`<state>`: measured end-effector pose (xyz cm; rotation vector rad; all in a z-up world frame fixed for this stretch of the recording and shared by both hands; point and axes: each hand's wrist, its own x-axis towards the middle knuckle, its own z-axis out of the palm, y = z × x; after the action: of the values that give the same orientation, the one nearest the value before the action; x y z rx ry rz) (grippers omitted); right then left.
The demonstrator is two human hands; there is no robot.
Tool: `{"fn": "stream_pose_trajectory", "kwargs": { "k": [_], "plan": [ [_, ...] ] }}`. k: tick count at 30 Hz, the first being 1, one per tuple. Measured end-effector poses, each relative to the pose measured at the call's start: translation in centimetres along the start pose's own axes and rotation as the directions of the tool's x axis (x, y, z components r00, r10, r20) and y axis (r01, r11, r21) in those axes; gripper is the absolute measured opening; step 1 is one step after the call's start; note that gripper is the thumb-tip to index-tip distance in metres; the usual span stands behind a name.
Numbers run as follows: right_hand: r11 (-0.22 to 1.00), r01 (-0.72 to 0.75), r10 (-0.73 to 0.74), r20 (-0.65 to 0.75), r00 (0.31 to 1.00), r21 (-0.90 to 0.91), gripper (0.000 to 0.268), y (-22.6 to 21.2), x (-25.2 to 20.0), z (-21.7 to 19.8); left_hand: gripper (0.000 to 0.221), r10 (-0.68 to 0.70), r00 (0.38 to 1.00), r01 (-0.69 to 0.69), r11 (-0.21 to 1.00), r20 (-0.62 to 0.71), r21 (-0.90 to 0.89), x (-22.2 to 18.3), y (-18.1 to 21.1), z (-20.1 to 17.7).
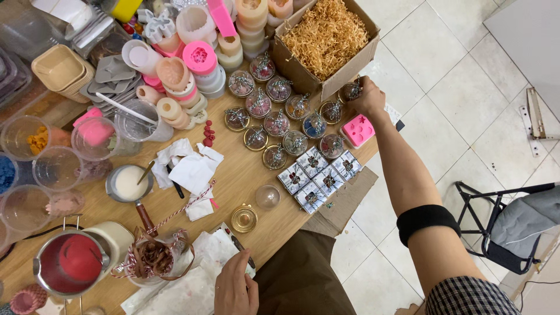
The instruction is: The person decorates a small candle container by placing dried botanicals and ornaments inside, untangles a piece of twine, and presses decorative elements into the wax surface.
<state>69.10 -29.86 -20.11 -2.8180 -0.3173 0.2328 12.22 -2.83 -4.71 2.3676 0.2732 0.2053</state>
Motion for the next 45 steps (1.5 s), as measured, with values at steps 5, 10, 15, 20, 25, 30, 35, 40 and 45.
{"fn": "stream_pose_trajectory", "kwargs": {
  "k": [5, 10, 15, 20, 25, 30, 35, 40, 45],
  "plan": [
    [0.992, 0.032, -0.027, 0.042, 0.999, -0.122, 0.091, 0.3, 0.4, 0.7, 0.063, -0.017, 1.0, 0.017, 0.999, -0.012, 0.027, 0.2, 0.9, -0.5],
    [0.965, 0.028, 0.005, 0.123, 0.992, -0.261, 0.095, 0.4, 0.7, 0.5, 0.062, -0.057, 0.998, 0.058, 0.997, -0.011, 0.046, 0.4, 1.3, -0.6],
    [0.95, 0.023, 0.039, 0.189, 0.981, -0.312, 0.101, 0.1, 0.9, -0.2, 0.062, -0.086, 0.996, 0.085, 0.993, 0.013, 0.086, 0.2, 1.6, -0.7],
    [0.944, 0.049, 0.026, 0.222, 0.975, -0.325, 0.106, -0.3, 0.6, -0.7, 0.061, -0.089, 0.996, 0.087, 0.993, 0.023, 0.083, 0.5, 1.7, -0.9],
    [0.994, 0.042, -0.017, 0.231, 0.973, -0.104, 0.112, 0.2, -0.8, -2.7, 0.06, -0.05, 0.999, 0.05, 0.995, -0.002, 0.085, 0.7, 1.9, -1.4],
    [0.998, -0.058, 0.054, 0.238, 0.97, 0.008, 0.094, 2.7, -2.4, -6.1, 0.059, -0.057, 0.998, 0.056, 0.995, 0.003, 0.087, 0.8, 2.4, -2.0],
    [0.997, 0.004, 0.005, 0.121, 0.993, -0.079, 0.095, 4.0, -6.9, -8.4, 0.06, -0.039, 0.999, 0.04, 0.993, -0.005, 0.11, 0.8, 3.7, -2.4],
    [0.936, 0.351, -0.307, -0.42, 0.854, 0.031, 0.062, -2.8, -16.6, -9.1, 0.06, -0.04, 0.999, 0.04, 0.996, 0.004, 0.076, 0.6, 4.5, -3.5],
    [0.777, 0.622, -0.529, -0.432, 0.73, 0.099, 0.038, -14.8, -27.9, -7.2, 0.058, -0.049, 0.999, 0.049, 0.995, -0.005, 0.092, -0.4, 5.9, -4.1]
  ]
}}
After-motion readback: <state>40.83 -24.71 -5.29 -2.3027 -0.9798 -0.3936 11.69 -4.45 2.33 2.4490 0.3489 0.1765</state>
